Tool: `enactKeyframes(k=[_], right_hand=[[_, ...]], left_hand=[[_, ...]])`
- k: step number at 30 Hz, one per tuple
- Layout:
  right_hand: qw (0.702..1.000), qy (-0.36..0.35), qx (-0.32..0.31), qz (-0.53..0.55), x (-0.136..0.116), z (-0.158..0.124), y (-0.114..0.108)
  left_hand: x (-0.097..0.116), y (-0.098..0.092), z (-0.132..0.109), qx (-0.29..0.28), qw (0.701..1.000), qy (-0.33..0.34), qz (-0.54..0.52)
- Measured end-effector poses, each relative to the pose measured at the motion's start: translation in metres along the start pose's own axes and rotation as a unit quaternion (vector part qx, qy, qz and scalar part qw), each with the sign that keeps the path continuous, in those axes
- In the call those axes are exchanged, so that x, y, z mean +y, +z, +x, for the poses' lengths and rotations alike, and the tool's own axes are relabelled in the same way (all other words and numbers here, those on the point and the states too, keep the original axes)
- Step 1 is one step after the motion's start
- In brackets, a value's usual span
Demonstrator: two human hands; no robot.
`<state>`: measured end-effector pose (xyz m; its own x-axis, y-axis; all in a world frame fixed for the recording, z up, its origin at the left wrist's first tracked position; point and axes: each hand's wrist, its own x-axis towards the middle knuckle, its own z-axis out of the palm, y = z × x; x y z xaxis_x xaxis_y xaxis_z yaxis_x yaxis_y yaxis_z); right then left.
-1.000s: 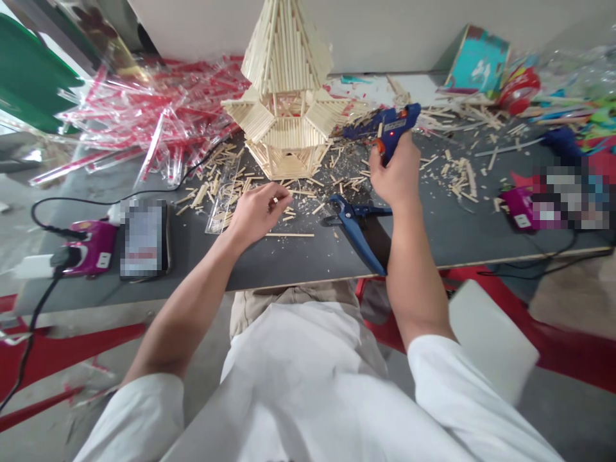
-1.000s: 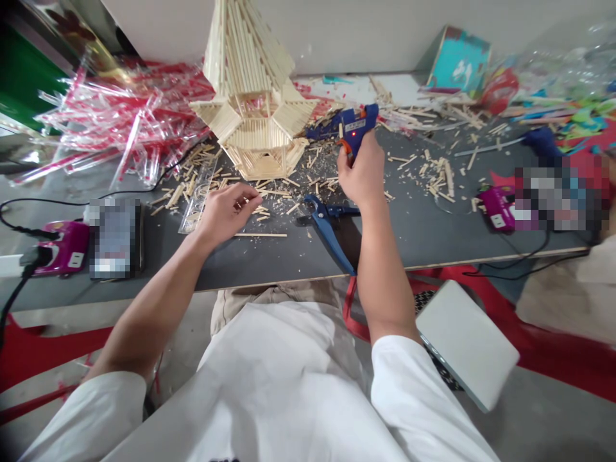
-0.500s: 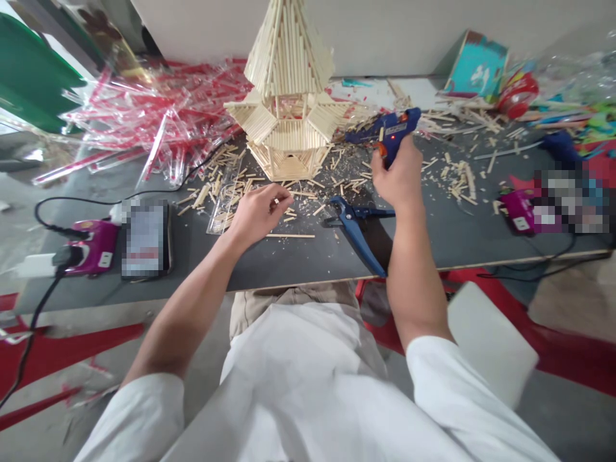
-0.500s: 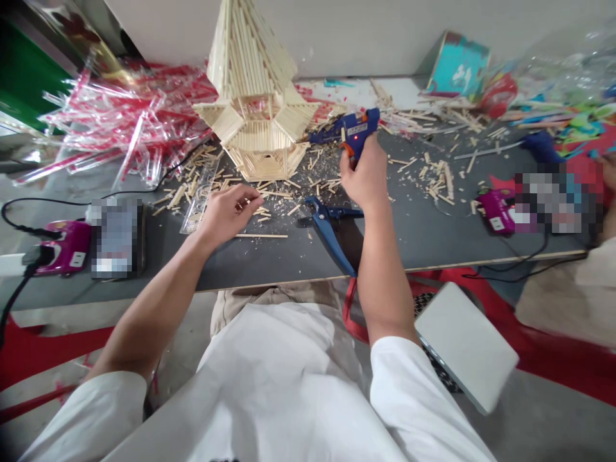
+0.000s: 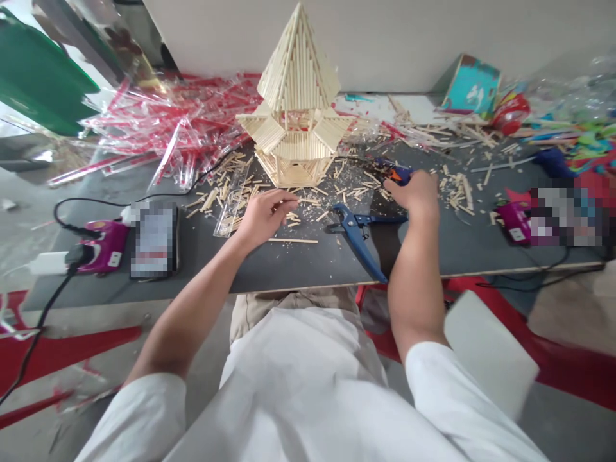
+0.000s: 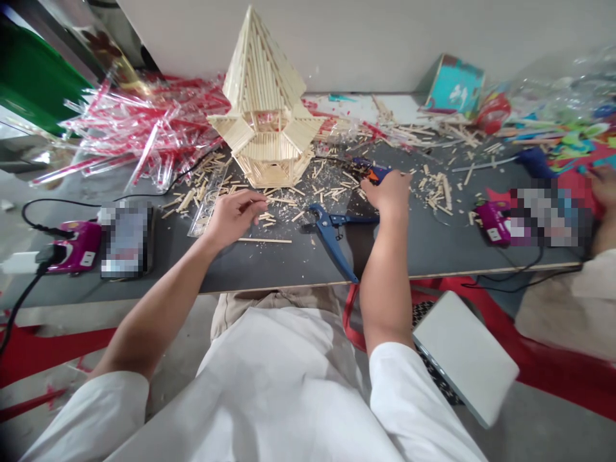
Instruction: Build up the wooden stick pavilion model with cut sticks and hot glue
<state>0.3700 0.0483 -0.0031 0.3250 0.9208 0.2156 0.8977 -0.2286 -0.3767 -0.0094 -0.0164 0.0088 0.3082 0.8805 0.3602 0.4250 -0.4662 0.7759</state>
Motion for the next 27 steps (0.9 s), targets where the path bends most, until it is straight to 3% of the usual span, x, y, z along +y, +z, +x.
enactKeyframes(k=[3, 5, 7, 8, 11, 12, 13, 18, 23, 27], right_hand=[[0.995, 0.055, 0.08, 0.012, -0.01, -0.002, -0.003], [0.986, -0.003, 0.119, 0.114, -0.023, -0.007, -0.01], [0.951, -0.104, 0.071, 0.281, -0.04, -0.018, -0.018], [0.912, -0.163, 0.007, 0.375, -0.049, -0.025, -0.023], [0.729, -0.3, -0.222, 0.574, -0.077, -0.051, -0.03], [0.695, -0.318, -0.274, 0.584, -0.087, -0.06, -0.03], [0.684, -0.325, -0.312, 0.574, -0.096, -0.068, -0.029], [0.699, -0.306, -0.368, 0.531, -0.129, -0.095, -0.006], [0.714, -0.25, -0.308, 0.577, -0.134, -0.099, 0.013], [0.734, -0.256, -0.32, 0.541, -0.131, -0.096, 0.014]], left_hand=[[-0.002, 0.003, 0.0, -0.003, 0.994, -0.042, -0.097], [-0.004, 0.005, 0.0, -0.008, 0.985, -0.066, -0.156], [-0.005, 0.007, 0.0, -0.014, 0.978, -0.082, -0.192], [-0.004, 0.007, 0.0, -0.016, 0.975, -0.087, -0.202], [-0.002, 0.008, 0.0, -0.02, 0.971, -0.099, -0.216], [-0.001, 0.007, 0.0, -0.024, 0.969, -0.104, -0.223], [0.0, 0.007, 0.0, -0.03, 0.966, -0.11, -0.232], [0.005, 0.004, 0.0, -0.067, 0.957, -0.108, -0.261], [0.005, 0.005, 0.0, -0.076, 0.958, -0.116, -0.253], [0.004, 0.007, -0.001, -0.085, 0.96, -0.119, -0.237]])
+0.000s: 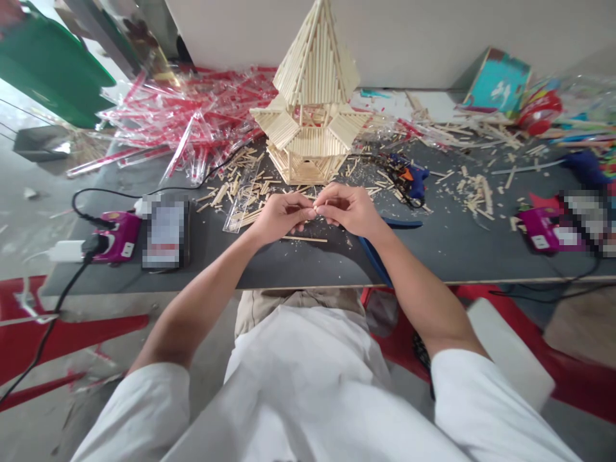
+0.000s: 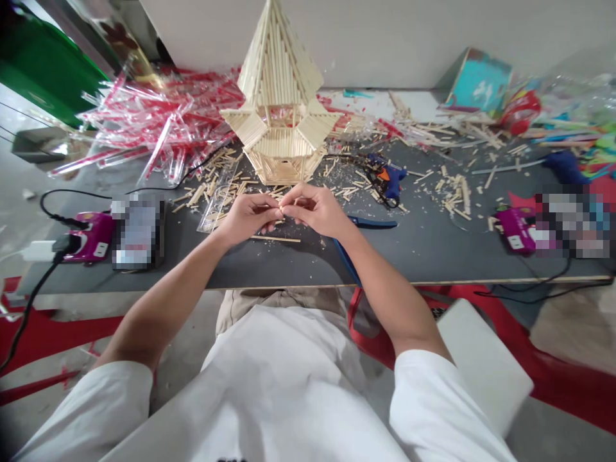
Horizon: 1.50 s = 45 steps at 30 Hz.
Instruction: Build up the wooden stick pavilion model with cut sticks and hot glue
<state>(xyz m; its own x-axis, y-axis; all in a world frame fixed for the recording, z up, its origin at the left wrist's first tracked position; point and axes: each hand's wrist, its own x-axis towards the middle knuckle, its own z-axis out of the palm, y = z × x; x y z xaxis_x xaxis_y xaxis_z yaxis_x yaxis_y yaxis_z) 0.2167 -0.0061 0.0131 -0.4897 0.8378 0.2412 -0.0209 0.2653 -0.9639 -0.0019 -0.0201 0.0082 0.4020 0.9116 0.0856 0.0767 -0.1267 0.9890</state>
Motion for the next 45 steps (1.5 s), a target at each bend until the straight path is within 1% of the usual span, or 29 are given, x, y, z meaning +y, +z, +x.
enactKeyframes(k=[4, 6, 8, 10, 12, 14, 19, 22, 25, 27, 31, 34, 38, 42, 45], right_hand=[[1.0, -0.006, -0.024, -0.008, 0.001, 0.0, -0.002], [0.999, -0.005, -0.033, 0.0, 0.002, 0.001, -0.002], [0.999, 0.001, -0.036, 0.01, 0.004, 0.001, -0.003], [0.999, 0.011, -0.036, 0.017, 0.006, 0.002, -0.004], [0.999, 0.021, -0.039, 0.02, 0.006, 0.002, -0.004], [0.998, 0.024, -0.043, 0.027, 0.006, 0.002, -0.004], [0.997, 0.027, -0.047, 0.055, 0.007, 0.003, -0.003], [0.998, 0.034, -0.027, 0.048, 0.01, 0.004, -0.003], [0.998, 0.042, -0.001, 0.044, 0.013, 0.004, -0.004], [0.998, 0.051, 0.0, 0.043, 0.014, 0.004, -0.005], [0.998, 0.061, -0.012, 0.032, 0.013, 0.003, -0.005], [0.997, 0.062, -0.009, 0.034, 0.01, 0.003, -0.004], [0.996, 0.075, -0.005, 0.041, 0.006, 0.003, -0.006], [0.994, 0.095, -0.008, 0.055, 0.006, 0.003, -0.007], [0.992, 0.091, 0.002, 0.084, 0.008, 0.003, -0.004]], left_hand=[[-0.002, 0.001, 0.0, 0.0, 1.0, -0.004, 0.027], [-0.003, 0.001, 0.0, 0.011, 0.998, 0.011, 0.068], [-0.004, 0.001, 0.0, 0.044, 0.989, 0.048, 0.136], [-0.005, 0.001, 0.0, 0.093, 0.968, 0.104, 0.207], [-0.006, 0.001, -0.001, 0.128, 0.948, 0.149, 0.249], [-0.006, 0.0, -0.001, 0.143, 0.94, 0.176, 0.256], [-0.003, 0.001, -0.004, 0.142, 0.92, 0.241, 0.274], [0.0, 0.002, -0.006, 0.146, 0.925, 0.222, 0.271], [0.002, 0.002, -0.008, 0.131, 0.936, 0.19, 0.264], [0.002, 0.001, -0.008, 0.116, 0.94, 0.189, 0.261], [0.0, -0.002, -0.007, 0.098, 0.937, 0.202, 0.267], [-0.001, -0.003, -0.006, 0.091, 0.935, 0.194, 0.281], [0.0, -0.003, -0.005, 0.096, 0.93, 0.191, 0.298], [0.0, -0.002, -0.005, 0.105, 0.928, 0.191, 0.302], [0.001, -0.001, -0.006, 0.114, 0.927, 0.188, 0.304]])
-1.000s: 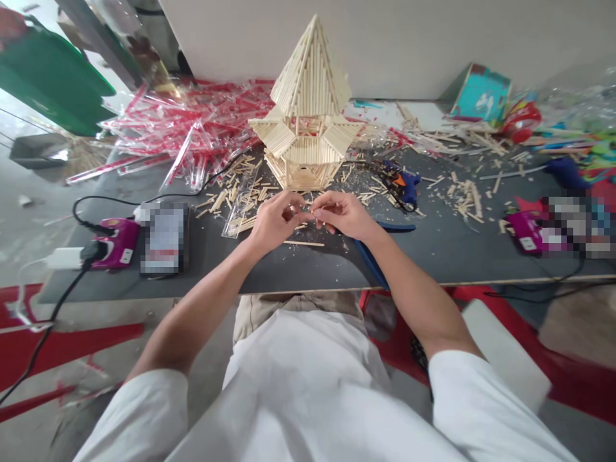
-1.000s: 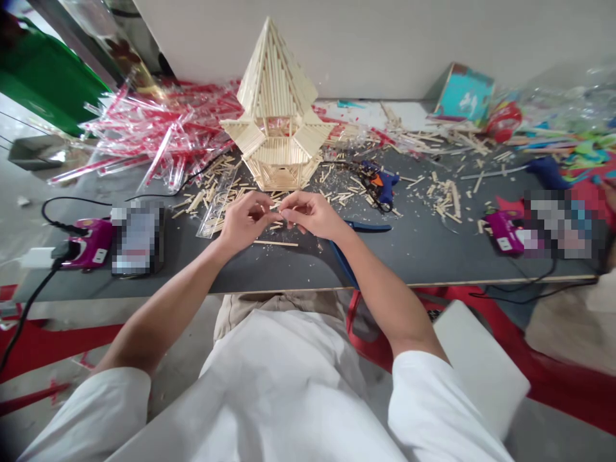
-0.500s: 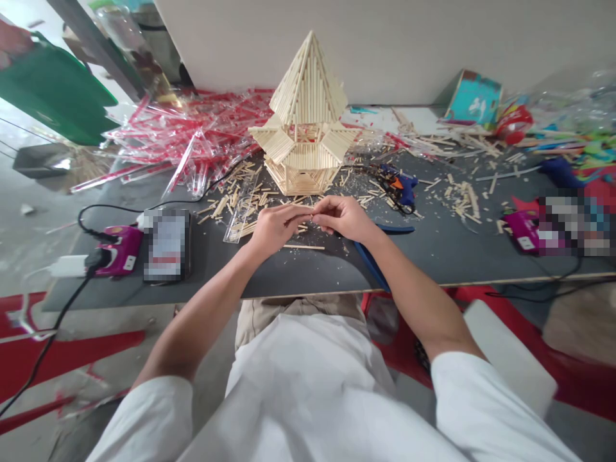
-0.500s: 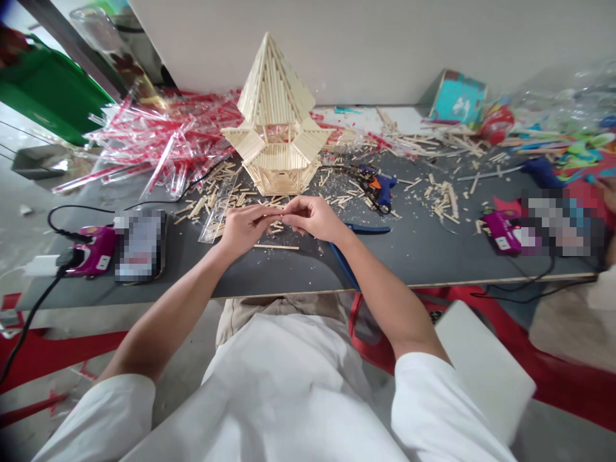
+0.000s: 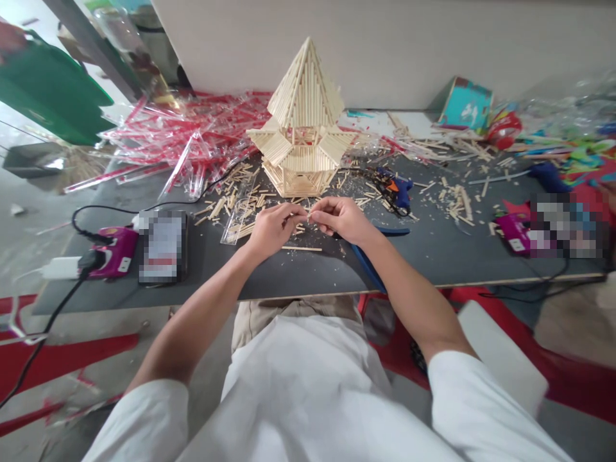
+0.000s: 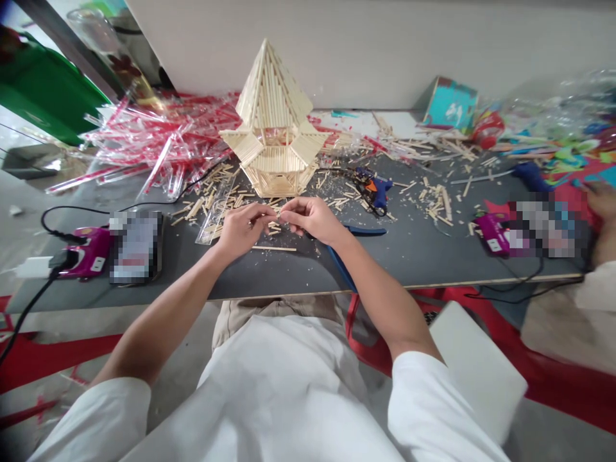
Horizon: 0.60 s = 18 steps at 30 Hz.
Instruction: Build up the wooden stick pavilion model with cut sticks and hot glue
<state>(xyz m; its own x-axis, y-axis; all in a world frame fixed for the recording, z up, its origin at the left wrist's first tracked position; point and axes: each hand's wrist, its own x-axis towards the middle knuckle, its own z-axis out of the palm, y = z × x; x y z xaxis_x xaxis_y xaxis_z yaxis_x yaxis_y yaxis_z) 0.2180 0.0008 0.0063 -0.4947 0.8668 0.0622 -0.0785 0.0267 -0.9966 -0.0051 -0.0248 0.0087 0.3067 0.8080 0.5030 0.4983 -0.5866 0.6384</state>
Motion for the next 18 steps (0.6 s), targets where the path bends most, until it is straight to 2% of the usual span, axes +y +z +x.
enactKeyframes(k=[4, 7, 10, 12, 15, 18], right_hand=[[0.998, -0.046, 0.044, 0.014, -0.006, -0.001, 0.006], [0.982, -0.11, 0.14, -0.057, -0.018, -0.003, 0.005], [0.928, -0.184, 0.272, -0.176, -0.029, -0.002, -0.005], [0.886, -0.21, 0.323, -0.258, -0.033, 0.001, -0.015], [0.839, -0.224, 0.337, -0.364, -0.035, 0.009, -0.026], [0.808, -0.257, 0.318, -0.425, -0.032, 0.017, -0.032]], left_hand=[[0.0, 0.001, 0.0, 0.012, 1.0, -0.003, -0.002], [-0.002, 0.002, -0.001, 0.017, 1.0, -0.006, -0.003], [-0.004, 0.004, -0.002, 0.008, 1.0, -0.004, 0.014], [-0.004, 0.005, -0.003, -0.009, 1.0, -0.007, 0.015], [-0.004, 0.006, -0.004, -0.035, 0.999, -0.019, 0.009], [-0.003, 0.005, -0.004, -0.036, 0.999, -0.026, 0.025]])
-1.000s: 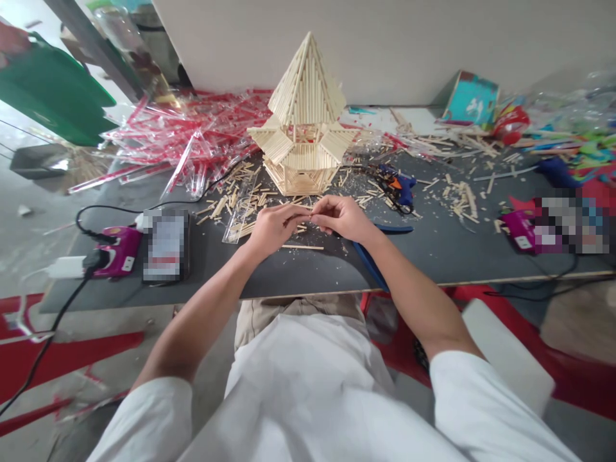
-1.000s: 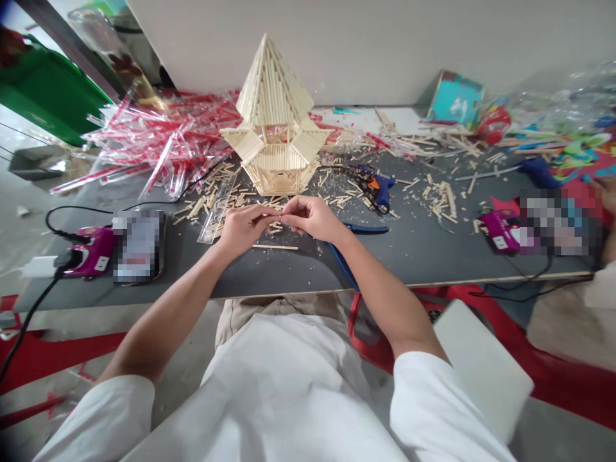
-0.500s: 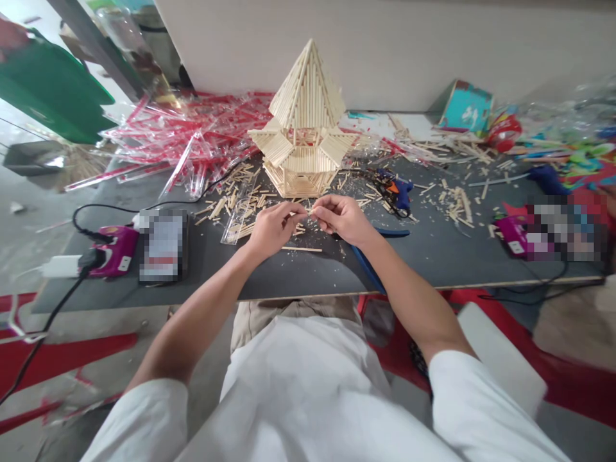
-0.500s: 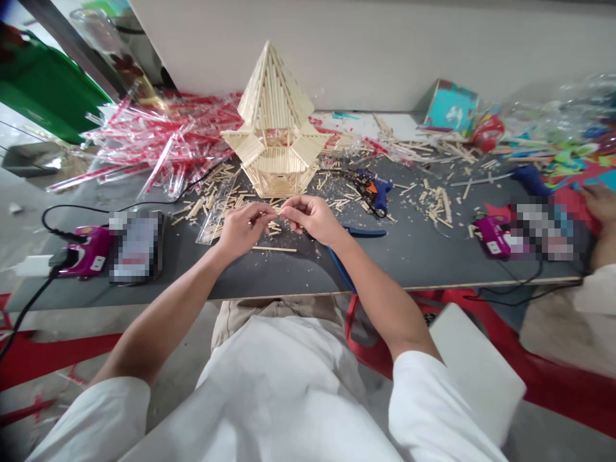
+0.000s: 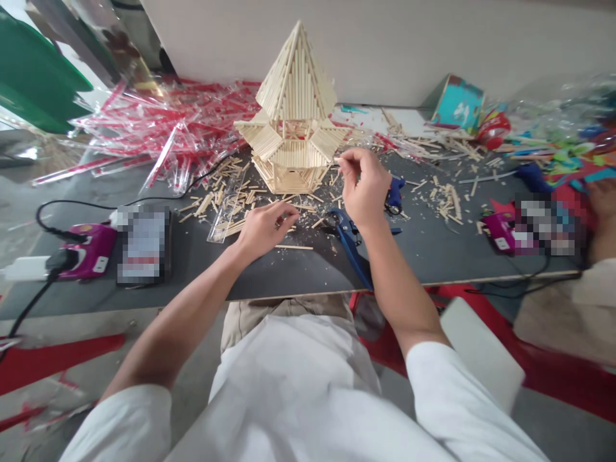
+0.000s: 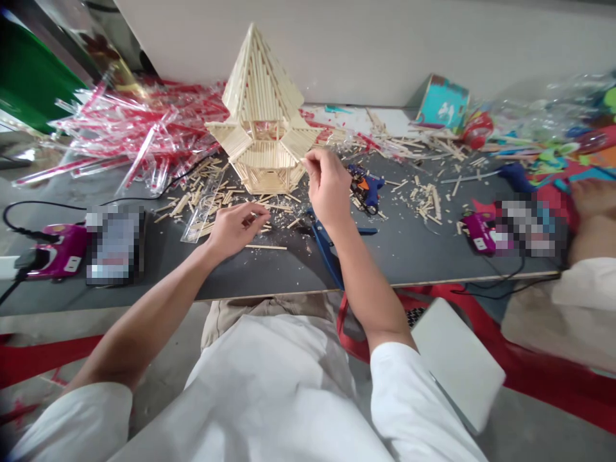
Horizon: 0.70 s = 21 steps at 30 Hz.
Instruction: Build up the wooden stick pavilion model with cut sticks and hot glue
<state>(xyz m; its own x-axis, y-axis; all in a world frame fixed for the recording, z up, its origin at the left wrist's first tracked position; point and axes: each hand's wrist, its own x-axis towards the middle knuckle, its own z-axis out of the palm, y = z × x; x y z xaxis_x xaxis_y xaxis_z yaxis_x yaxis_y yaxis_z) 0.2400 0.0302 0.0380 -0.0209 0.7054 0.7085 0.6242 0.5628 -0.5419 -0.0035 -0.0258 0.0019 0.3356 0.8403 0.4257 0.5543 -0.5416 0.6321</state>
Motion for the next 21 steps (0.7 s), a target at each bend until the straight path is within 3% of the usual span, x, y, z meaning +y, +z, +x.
enactKeyframes(k=[5, 10, 21], right_hand=[[0.998, -0.038, -0.012, -0.042, 0.011, 0.002, 0.006], [0.997, -0.072, -0.013, -0.005, 0.02, 0.002, 0.01], [0.996, -0.083, -0.022, 0.003, 0.026, 0.001, 0.014]], left_hand=[[0.001, -0.001, 0.001, -0.018, 1.0, -0.002, 0.012], [0.003, -0.002, 0.002, -0.029, 0.999, 0.003, 0.028], [0.004, -0.002, 0.002, -0.04, 0.998, 0.001, 0.054]])
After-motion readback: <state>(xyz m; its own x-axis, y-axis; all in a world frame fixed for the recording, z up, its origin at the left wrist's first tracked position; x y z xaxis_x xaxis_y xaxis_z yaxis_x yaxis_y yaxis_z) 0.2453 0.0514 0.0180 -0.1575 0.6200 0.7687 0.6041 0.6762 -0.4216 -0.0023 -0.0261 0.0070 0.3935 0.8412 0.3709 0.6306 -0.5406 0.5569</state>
